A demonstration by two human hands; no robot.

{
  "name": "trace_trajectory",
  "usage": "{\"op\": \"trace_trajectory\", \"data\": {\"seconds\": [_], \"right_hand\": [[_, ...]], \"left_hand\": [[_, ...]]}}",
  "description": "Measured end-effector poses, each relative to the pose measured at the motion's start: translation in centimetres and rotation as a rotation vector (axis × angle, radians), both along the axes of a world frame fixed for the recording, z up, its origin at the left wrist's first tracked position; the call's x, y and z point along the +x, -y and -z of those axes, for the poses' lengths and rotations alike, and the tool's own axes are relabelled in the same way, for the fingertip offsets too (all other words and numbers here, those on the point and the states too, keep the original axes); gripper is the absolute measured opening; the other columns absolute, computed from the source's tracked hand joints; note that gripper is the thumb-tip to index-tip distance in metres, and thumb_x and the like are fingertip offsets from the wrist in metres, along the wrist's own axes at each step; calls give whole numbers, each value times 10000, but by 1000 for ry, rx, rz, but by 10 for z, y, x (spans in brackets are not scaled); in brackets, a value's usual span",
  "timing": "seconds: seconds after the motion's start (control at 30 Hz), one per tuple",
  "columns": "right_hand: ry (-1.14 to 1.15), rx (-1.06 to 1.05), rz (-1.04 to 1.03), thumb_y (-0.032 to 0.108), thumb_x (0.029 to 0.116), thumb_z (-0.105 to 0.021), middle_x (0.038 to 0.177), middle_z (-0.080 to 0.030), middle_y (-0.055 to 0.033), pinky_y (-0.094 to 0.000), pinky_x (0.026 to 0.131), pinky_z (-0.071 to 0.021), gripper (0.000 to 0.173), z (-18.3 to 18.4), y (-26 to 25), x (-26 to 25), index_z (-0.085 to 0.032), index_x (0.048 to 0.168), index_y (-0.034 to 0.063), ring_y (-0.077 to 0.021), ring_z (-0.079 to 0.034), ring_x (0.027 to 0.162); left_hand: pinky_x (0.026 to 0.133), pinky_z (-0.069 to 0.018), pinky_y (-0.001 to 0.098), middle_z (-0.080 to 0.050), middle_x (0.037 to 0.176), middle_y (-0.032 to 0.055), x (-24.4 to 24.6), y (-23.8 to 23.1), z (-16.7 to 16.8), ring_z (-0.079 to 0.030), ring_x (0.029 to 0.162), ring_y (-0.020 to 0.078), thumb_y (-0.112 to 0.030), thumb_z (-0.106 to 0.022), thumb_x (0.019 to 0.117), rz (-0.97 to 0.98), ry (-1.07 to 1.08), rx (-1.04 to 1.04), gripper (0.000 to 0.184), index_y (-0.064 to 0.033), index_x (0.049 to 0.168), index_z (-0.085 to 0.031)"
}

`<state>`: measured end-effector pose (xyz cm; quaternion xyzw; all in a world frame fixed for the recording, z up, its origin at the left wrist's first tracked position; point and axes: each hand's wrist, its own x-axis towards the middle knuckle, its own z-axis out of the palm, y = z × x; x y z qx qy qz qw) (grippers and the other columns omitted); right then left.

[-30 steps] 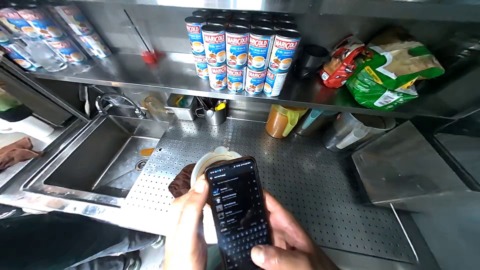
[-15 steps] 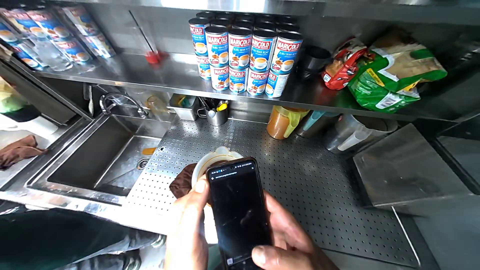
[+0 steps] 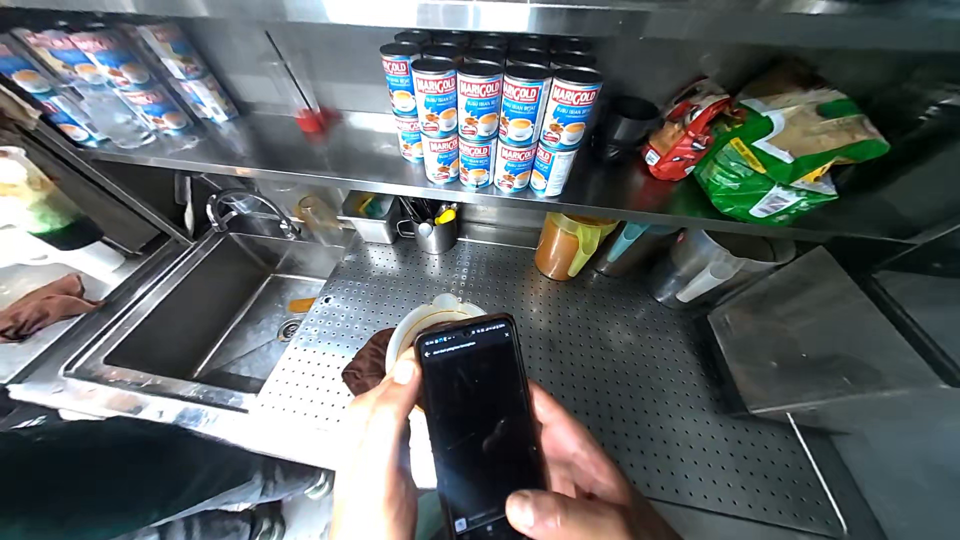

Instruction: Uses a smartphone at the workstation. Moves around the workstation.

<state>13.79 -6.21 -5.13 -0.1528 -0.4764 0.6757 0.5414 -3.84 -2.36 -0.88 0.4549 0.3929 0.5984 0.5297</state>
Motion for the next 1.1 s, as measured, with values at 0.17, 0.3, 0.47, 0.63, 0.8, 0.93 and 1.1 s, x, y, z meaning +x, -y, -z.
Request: {"op": "trace_trajectory", "data": {"seconds": [0.17,0.3,0.47,0.63,0.8,0.93,1.1], "right_hand": [[-60,-21,-42,-18,892,-611,1413,-524,-218,-492,1090,-490,761,-1,0,-1,-173,1511,-86,-291,-575,1284],[-54,-28,-47,-35,883,-603,1404,-532,-206,-481,1081,-497,747,-2,0,-1,-188,1502,-79,-280,-583,1274],[-42,-32,-56,-39,879,-607,1404,-531,-220,-485,1084,-497,754,-1,-2,-5,-184,1502,-86,-290,-582,1276],[-50,-30,-63,-38,896,-598,1416,-522,-219,-491,1084,-497,754,-1,-2,-6,-170,1514,-86,-291,-579,1281],[-46,-28,-56,-21,896,-606,1411,-526,-211,-482,1089,-492,743,0,-2,-6,-187,1506,-81,-281,-577,1281],[-54,-43,-53,-29,888,-607,1410,-524,-215,-484,1092,-489,763,0,-1,-6,-170,1510,-84,-285,-574,1285],[-32,-33,-32,-33,877,-609,1422,-515,-224,-488,1097,-485,781,0,-2,-5,-164,1516,-98,-292,-567,1293]], "left_hand": [[824,-595,329,-752,900,92,0,1,-4,-723,875,149,-247,-275,1048,24,-7,-15,505,-47,995,-735],[782,-586,287,-734,842,49,-2,-1,-3,-706,822,110,-187,-306,1008,8,-16,1,453,-89,874,-727],[787,-576,326,-735,949,106,-12,-2,4,-696,894,163,-123,-389,924,59,-86,33,363,-51,794,-720],[802,-572,341,-736,953,122,-16,-3,7,-698,906,176,-94,-382,884,99,-81,48,355,-37,822,-727],[775,-578,326,-741,917,111,-16,-4,8,-705,862,157,-75,-376,869,113,-71,38,358,-38,839,-731],[788,-579,330,-742,952,123,-15,-4,7,-705,884,167,-63,-369,865,124,-69,25,370,-25,857,-737],[796,-574,339,-737,947,125,-14,-5,7,-700,894,175,-55,-375,851,124,-74,6,360,-28,833,-734]]}}
